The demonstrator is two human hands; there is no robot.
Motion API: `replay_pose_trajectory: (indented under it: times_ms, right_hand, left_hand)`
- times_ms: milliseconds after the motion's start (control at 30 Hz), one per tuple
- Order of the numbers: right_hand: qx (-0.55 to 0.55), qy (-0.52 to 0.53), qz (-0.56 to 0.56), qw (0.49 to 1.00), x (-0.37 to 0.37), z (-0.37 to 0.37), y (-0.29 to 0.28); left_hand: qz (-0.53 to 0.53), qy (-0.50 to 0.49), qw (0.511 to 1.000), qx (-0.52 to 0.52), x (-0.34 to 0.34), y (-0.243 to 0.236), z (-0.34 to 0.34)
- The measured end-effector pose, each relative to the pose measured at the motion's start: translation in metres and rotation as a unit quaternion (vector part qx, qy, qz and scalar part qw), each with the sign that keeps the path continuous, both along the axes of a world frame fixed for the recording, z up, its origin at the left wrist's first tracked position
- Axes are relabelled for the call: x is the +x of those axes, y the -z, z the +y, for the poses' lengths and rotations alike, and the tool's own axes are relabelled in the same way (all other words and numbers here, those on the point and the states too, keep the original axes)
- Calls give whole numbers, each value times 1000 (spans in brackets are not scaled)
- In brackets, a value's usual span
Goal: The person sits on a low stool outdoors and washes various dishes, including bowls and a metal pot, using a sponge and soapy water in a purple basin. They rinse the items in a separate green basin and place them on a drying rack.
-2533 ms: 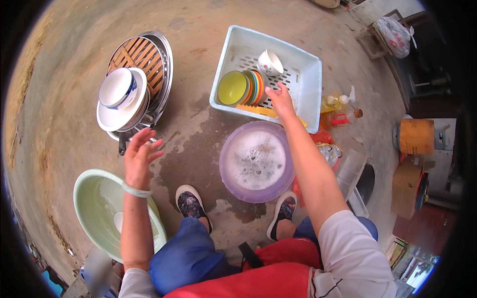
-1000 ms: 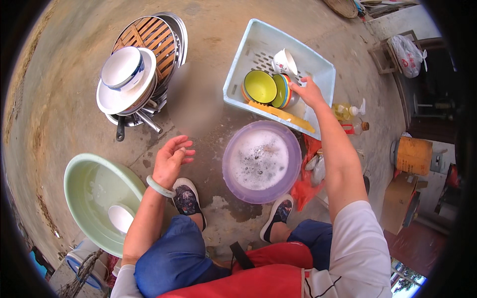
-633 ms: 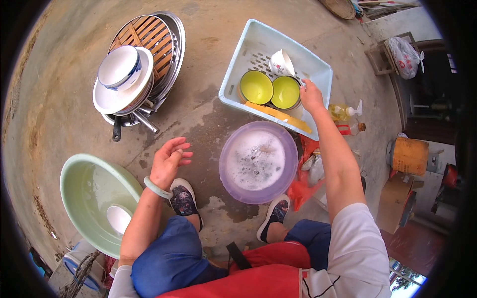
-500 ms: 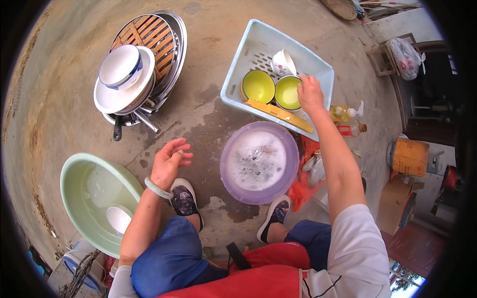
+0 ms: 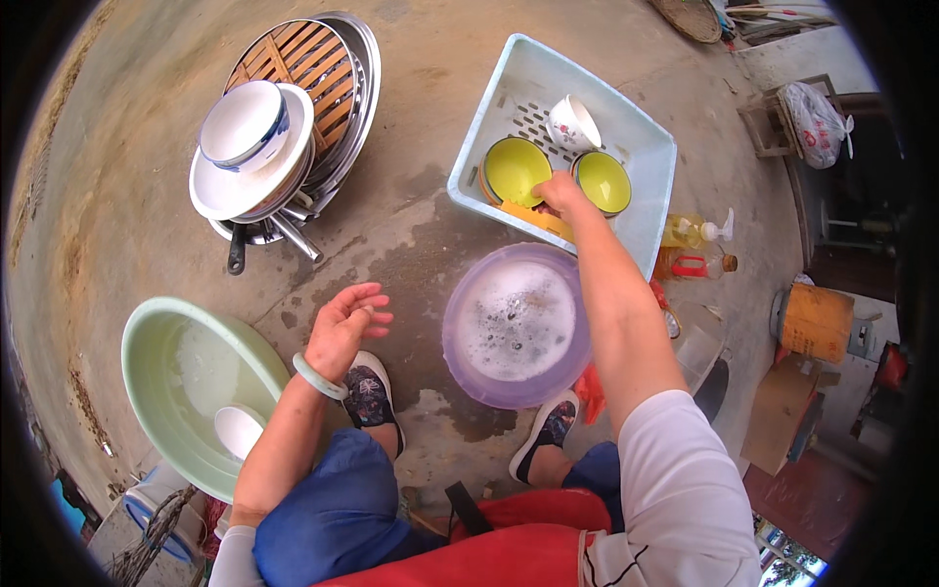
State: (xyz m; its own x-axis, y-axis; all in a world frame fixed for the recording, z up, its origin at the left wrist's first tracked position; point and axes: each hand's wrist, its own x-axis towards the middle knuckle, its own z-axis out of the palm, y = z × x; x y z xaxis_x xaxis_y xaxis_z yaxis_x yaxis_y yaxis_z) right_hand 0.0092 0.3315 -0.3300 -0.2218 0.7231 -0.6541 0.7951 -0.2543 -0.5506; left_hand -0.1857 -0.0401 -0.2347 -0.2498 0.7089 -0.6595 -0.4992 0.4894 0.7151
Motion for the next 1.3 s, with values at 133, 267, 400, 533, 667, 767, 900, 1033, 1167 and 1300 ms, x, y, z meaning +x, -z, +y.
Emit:
replay_pose_trajectory:
  times_ms: [133, 267, 400, 533, 667, 767, 900, 1033, 1167, 1300]
  right_hand:
    - [-3, 15, 72, 997, -11, -11, -31]
    - [111, 19, 97, 989, 7, -14, -80]
    - [181, -18, 148, 972, 36, -34, -123]
    - [205, -163, 156, 952, 83, -74, -128]
    - [46, -71, 198, 977, 124, -125, -88]
    - [245, -270, -9, 931, 146, -159, -68]
    - [354, -330, -112, 868, 155, -186, -63]
    - [353, -340, -219, 844, 158, -197, -51]
    - [329, -337, -260, 843, 162, -214, -19]
    - [299, -297, -231, 877, 160, -245, -5]
  left_hand:
    - [-9, -8, 1000, -11, 3, -2, -2]
    - [-8, 8, 1000, -8, 10, -5, 3]
    - [-6, 40, 999, 4, 22, -1, 6]
    - [-2, 78, 997, 17, 43, -9, 19]
    - [-21, 106, 994, 13, 60, -11, 31]
    - [-6, 127, 992, -1, 69, -17, 32]
    - [-10, 128, 992, -8, 74, -17, 28]
    - [0, 131, 991, -7, 79, -24, 34]
    - [15, 124, 992, -14, 85, -22, 41]
    - [23, 162, 986, 8, 91, 2, 40]
